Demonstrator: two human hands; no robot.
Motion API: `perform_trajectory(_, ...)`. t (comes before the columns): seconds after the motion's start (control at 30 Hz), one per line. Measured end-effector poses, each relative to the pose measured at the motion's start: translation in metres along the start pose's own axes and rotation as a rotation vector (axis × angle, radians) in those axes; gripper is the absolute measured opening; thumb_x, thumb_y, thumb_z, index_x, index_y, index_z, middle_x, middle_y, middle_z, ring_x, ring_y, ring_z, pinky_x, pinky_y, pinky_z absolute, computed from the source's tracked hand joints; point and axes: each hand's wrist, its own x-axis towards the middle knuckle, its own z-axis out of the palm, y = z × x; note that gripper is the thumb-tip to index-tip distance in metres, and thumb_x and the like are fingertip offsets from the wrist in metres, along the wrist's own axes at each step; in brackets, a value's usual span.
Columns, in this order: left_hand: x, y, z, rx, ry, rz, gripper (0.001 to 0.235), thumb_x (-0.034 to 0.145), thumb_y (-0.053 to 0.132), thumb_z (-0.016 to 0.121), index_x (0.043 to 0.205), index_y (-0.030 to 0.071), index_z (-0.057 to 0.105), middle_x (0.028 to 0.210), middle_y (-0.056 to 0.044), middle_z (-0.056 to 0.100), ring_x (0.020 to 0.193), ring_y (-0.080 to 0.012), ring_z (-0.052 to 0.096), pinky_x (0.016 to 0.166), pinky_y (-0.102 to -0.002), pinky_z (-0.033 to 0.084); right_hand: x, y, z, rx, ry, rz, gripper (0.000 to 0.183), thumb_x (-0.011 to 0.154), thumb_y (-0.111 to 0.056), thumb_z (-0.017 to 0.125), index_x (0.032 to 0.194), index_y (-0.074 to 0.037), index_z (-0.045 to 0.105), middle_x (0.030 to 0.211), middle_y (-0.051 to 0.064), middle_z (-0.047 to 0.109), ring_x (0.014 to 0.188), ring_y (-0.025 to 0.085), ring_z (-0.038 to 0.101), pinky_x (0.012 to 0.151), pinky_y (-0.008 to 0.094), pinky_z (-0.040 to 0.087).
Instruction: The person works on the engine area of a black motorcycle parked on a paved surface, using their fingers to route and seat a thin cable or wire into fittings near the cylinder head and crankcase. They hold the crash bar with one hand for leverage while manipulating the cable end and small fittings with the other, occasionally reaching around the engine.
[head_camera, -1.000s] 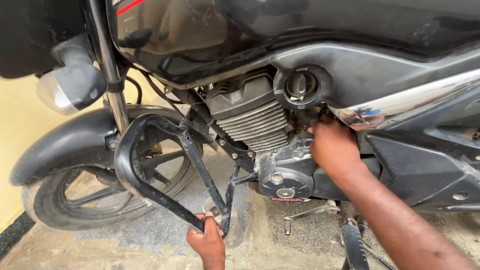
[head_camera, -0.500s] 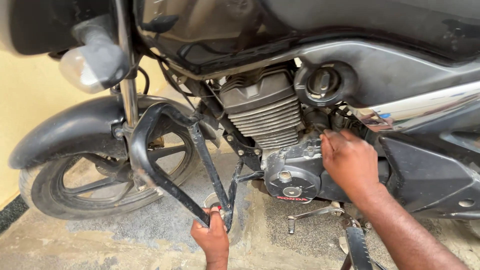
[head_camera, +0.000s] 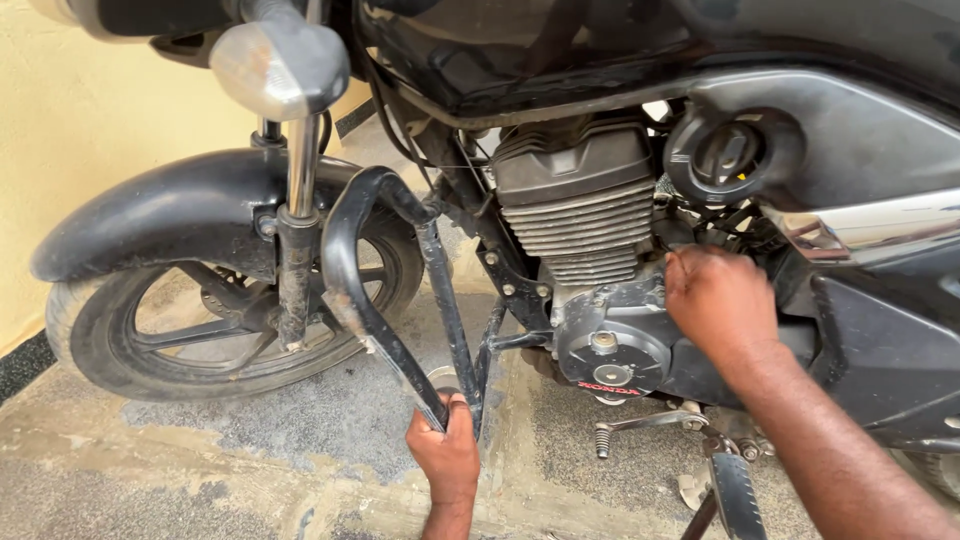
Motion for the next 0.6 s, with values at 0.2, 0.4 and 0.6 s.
perform_trajectory(0.2, 0.000, -0.001, 0.000, 0.014, 0.019, 0.028, 0.013, 0.088, 0.006, 0.068, 0.077, 0.003, 0.062, 0.062, 0.002, 0.056, 0.056, -0.0058, 0.050, 0.051, -0.027, 0.041, 0.003, -0.006, -0.005, 0.108, -0.013, -0.061, 0.023, 0.101, -0.028, 0.065, 0.091, -0.009, 0.075, 0.080, 0.020, 0.071, 0.076, 0.043, 0.069, 0.072, 0.053, 0.058)
perform_trajectory(0.4, 0.001, 0.001, -0.002, 0.038, 0.019, 0.027, 0.010, 0.087, 0.006, 0.069, 0.079, 0.002, 0.063, 0.063, 0.001, 0.058, 0.057, -0.0060, 0.051, 0.052, -0.027, 0.043, -0.009, -0.012, 0.005, 0.077, 0.139, -0.132, 0.024, 0.101, -0.027, 0.064, 0.094, -0.006, 0.074, 0.083, 0.017, 0.071, 0.070, 0.042, 0.068, 0.061, 0.052, 0.054)
perform_trajectory(0.6, 0.001, 0.008, -0.002, 0.026, -0.002, 0.003, 0.009, 0.087, 0.006, 0.067, 0.080, 0.003, 0.063, 0.062, 0.001, 0.058, 0.055, -0.0062, 0.052, 0.050, -0.027, 0.042, 0.018, 0.002, 0.018, -0.070, 0.071, -0.049, 0.044, 0.113, -0.037, 0.061, 0.082, -0.008, 0.071, 0.071, 0.017, 0.067, 0.068, 0.042, 0.067, 0.068, 0.051, 0.055)
